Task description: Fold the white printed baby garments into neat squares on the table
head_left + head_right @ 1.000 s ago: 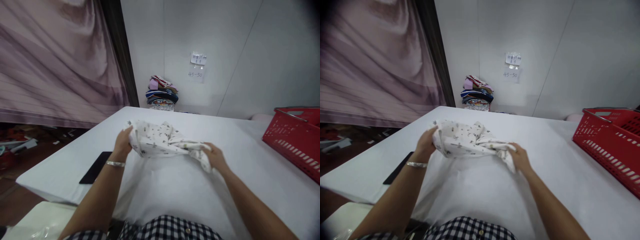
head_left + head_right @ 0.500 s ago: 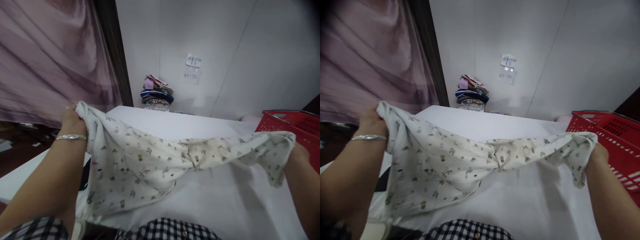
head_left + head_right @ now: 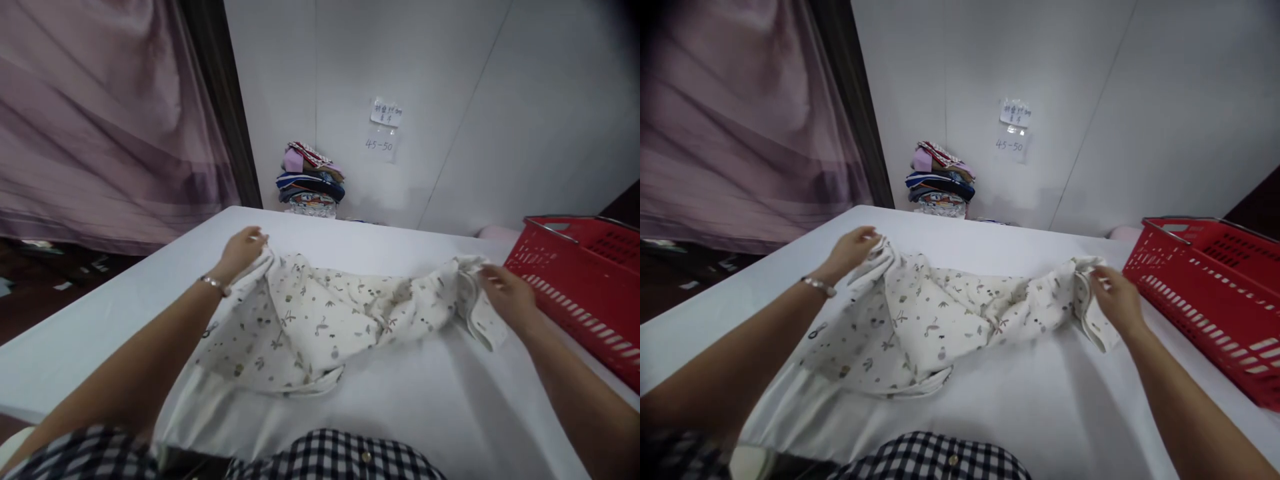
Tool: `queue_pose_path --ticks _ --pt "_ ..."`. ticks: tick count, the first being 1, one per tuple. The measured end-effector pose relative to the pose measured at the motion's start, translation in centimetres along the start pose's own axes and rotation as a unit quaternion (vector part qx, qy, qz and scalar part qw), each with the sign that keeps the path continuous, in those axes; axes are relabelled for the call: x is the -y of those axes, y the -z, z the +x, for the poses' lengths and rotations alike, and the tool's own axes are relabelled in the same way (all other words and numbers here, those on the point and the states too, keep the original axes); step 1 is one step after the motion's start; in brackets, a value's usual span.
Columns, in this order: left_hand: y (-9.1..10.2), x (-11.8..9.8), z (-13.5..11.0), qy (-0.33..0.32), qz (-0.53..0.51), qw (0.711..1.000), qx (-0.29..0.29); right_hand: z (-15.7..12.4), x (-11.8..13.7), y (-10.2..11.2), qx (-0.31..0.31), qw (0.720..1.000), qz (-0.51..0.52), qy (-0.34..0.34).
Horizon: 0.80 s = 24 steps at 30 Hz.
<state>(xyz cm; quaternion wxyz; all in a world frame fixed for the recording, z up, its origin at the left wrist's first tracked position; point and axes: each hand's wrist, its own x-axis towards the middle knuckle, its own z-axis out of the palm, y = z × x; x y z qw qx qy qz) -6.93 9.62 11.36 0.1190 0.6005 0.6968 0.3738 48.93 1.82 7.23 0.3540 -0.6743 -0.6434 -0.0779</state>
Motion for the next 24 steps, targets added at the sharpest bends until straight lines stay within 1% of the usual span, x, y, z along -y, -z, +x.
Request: queue_pose_path --ticks 1,2,3,4,5,7,8,10,12,14,16,18,19,21,24 --pt "-0.7 -0.7 -2.4 -0.044 -0.018 0.997 0.064 -1.4 1.1 -0.6 0.042 0.998 0.035 0.024" --pt "-1.3 -1.5 -5.1 -0.087 -0.018 0.986 0.142 -2.9 2.1 -1.2 0.089 0.993 0.057 0.059" --pt "-1.9 -2.3 -7.9 -0.132 -0.004 0.965 0.225 -4.5 3.1 -2.0 0.148 0.982 0.07 0.098" --pt "-2.4 -2.9 -10.7 -0.179 0.013 0.939 0.294 -6.0 4.0 -2.7 0.194 0.968 0.081 0.134" --pt "-2.8 -3.4 -13.3 -0.219 0.027 0.915 0.338 -7.3 4.7 -3.4 0.235 0.953 0.088 0.172" --pt "-3.6 -3.7 -17.6 -0.289 0.068 0.875 0.383 -9.3 5.6 -4.8 0.28 0.925 0.095 0.239" --pt "-4.0 -3.6 -19.0 -0.318 0.08 0.86 0.391 -9.8 5.8 -5.4 0.289 0.915 0.093 0.266" --pt "-4.4 -3.0 -20.6 -0.345 0.105 0.847 0.39 -10.1 5.9 -6.3 0.292 0.907 0.078 0.292" --pt "-4.6 -2.4 -20.7 -0.341 0.121 0.852 0.379 -9.6 5.7 -6.8 0.296 0.91 0.058 0.285" --pt "-4.3 -2.3 -19.9 -0.318 0.116 0.864 0.372 -8.5 5.7 -6.6 0.301 0.917 0.051 0.259" --pt "-3.4 -2.8 -18.5 -0.277 0.079 0.886 0.363 -7.2 5.8 -5.9 0.305 0.925 0.061 0.22" --pt "-1.9 -3.7 -16.8 -0.231 0.019 0.915 0.33 -5.7 6.0 -4.8 0.295 0.936 0.08 0.173" --pt "-1.1 -4.1 -15.8 -0.213 -0.011 0.929 0.301 -5.0 6.0 -4.2 0.283 0.943 0.093 0.148" --pt "0.7 -4.8 -14.0 -0.186 -0.068 0.956 0.216 -3.6 5.9 -2.8 0.25 0.956 0.119 0.094" --pt "2.9 -5.3 -11.6 -0.154 -0.114 0.978 0.079 -2.0 5.4 -0.8 0.193 0.971 0.139 0.023"
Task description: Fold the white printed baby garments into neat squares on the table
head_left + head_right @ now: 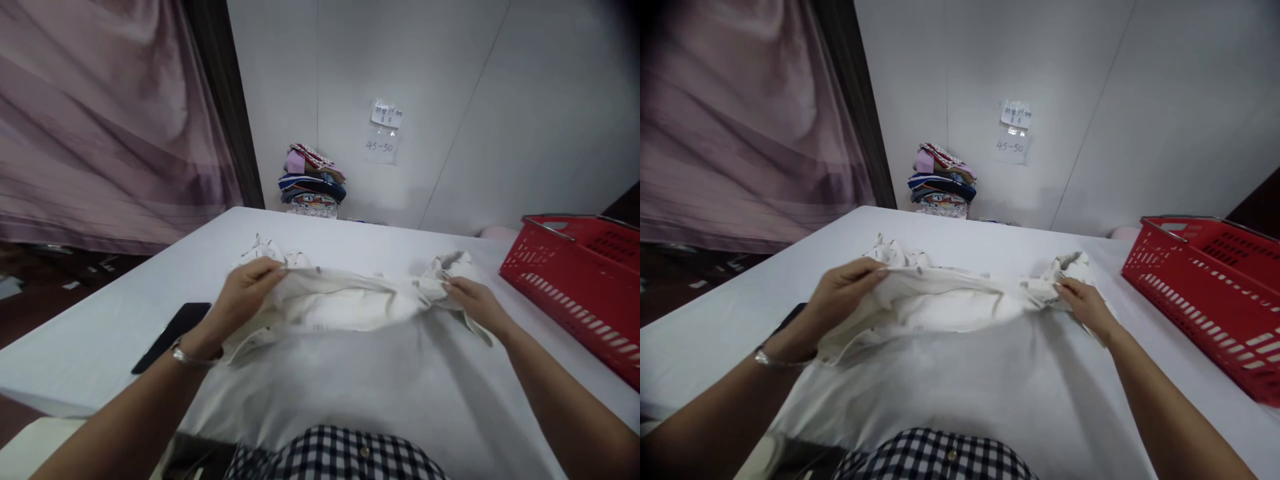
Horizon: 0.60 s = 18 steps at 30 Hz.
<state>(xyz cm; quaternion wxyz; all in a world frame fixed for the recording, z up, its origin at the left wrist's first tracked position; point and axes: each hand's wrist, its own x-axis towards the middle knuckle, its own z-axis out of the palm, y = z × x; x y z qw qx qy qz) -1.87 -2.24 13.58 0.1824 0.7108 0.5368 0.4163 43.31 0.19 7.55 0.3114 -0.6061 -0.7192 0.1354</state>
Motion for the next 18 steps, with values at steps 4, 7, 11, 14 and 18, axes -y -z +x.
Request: queue_pose_path --ticks 4,7,11,14,18 --pt "0.5 0.2 1.1 0.022 0.026 0.999 0.001 -0.1 -0.5 1.3 -0.012 1.0 -0.002 -0.021" --pt "-0.7 0.6 0.9 0.036 0.025 0.995 0.084 -0.6 -1.4 0.7 0.039 0.999 -0.037 0.0" --pt "-1.9 0.3 0.4 0.073 0.013 0.99 0.119 -1.5 -1.2 -0.8 0.024 0.993 -0.104 0.04" --pt "-2.0 -1.1 0.1 0.06 0.001 0.991 0.121 -2.7 2.0 -2.9 -0.028 0.989 -0.098 0.103" --pt "-2.2 -4.3 -0.6 0.012 -0.026 0.99 0.139 -4.0 8.1 -7.2 -0.023 0.968 -0.102 0.23"
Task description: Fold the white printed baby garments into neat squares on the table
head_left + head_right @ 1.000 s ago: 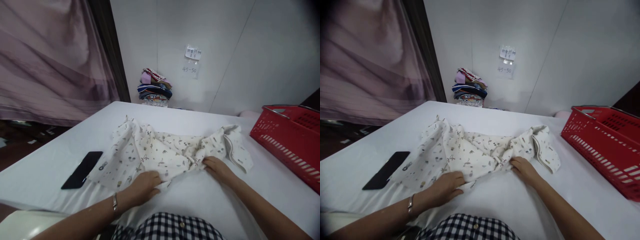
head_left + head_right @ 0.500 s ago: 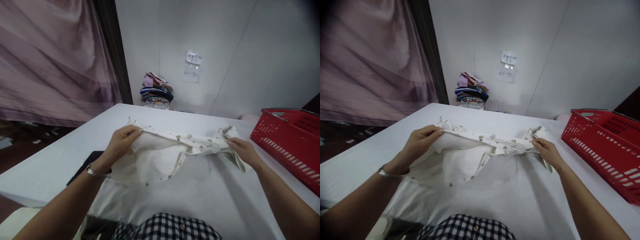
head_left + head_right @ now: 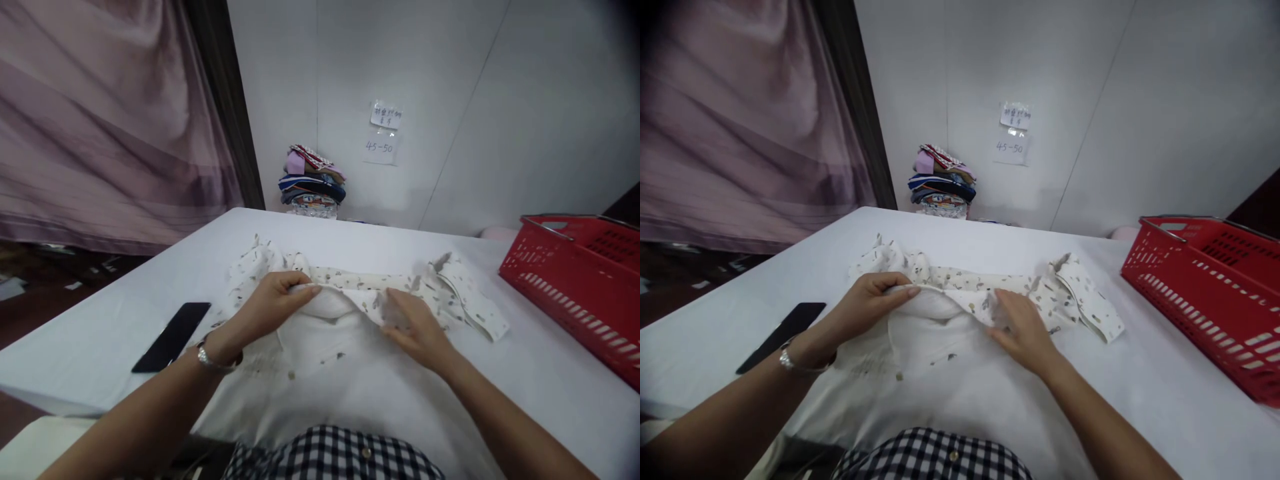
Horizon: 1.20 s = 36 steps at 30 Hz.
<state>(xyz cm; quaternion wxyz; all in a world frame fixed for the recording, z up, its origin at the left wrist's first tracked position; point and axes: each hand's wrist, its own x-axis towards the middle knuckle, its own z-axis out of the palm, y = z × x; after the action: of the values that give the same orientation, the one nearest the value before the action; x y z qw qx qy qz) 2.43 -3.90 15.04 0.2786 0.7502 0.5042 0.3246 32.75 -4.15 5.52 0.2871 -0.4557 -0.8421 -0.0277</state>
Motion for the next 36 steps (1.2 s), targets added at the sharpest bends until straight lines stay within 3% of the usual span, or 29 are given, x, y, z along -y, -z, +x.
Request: queue_pose_path --ticks 3,6,11,15,17,19,23,26,29,31,32,34,36 --pt "0.0 -2.1 -0.8 -0.024 -0.023 0.999 0.023 1.2 1.9 -2.3 -0.019 0.999 -0.045 0.02" --pt "1.6 -3.0 -1.8 -0.014 -0.032 0.999 0.003 1.3 -0.5 -2.6 -0.046 0.995 -0.083 -0.019" --pt "5.8 -1.2 -4.2 0.049 -0.027 0.996 -0.067 -1.3 -7.6 2.3 -0.034 0.981 -0.152 -0.117" --pt "6.4 0.9 -5.8 0.068 -0.058 0.995 -0.045 -4.8 -10.1 6.6 -0.087 0.961 -0.078 -0.25" --pt "5.8 1.5 -6.1 0.059 -0.052 0.997 0.015 -6.3 -10.1 7.4 -0.083 0.958 -0.011 -0.273" --pt "5.3 1.8 -6.1 0.055 -0.045 0.996 0.053 -7.2 -9.3 7.1 -0.05 0.969 0.03 -0.239" --pt "5.3 1.3 -5.7 0.062 -0.065 0.996 0.029 -7.3 -6.7 6.1 -0.006 0.979 0.068 -0.189" --pt "5.2 1.1 -5.4 0.052 -0.025 0.995 0.084 -6.5 -5.6 7.1 -0.06 0.952 0.088 -0.286" --pt "4.6 2.1 -5.0 0.034 0.093 0.984 0.147 -6.2 -5.8 9.5 -0.18 0.903 0.05 -0.387" --pt "4.6 3.5 -4.7 0.028 0.206 0.971 0.118 -6.6 -6.4 10.8 -0.216 0.898 0.028 -0.384" --pt "5.0 4.5 -4.6 0.031 0.262 0.961 0.081 -7.0 -6.8 11.1 -0.199 0.912 0.025 -0.357" --pt "6.4 6.3 -4.7 0.057 0.361 0.931 -0.018 -7.9 -7.4 11.0 -0.101 0.955 0.024 -0.276" --pt "8.3 7.7 -5.0 0.097 0.442 0.885 -0.11 -9.1 -8.2 10.2 0.019 0.98 0.0 -0.198"
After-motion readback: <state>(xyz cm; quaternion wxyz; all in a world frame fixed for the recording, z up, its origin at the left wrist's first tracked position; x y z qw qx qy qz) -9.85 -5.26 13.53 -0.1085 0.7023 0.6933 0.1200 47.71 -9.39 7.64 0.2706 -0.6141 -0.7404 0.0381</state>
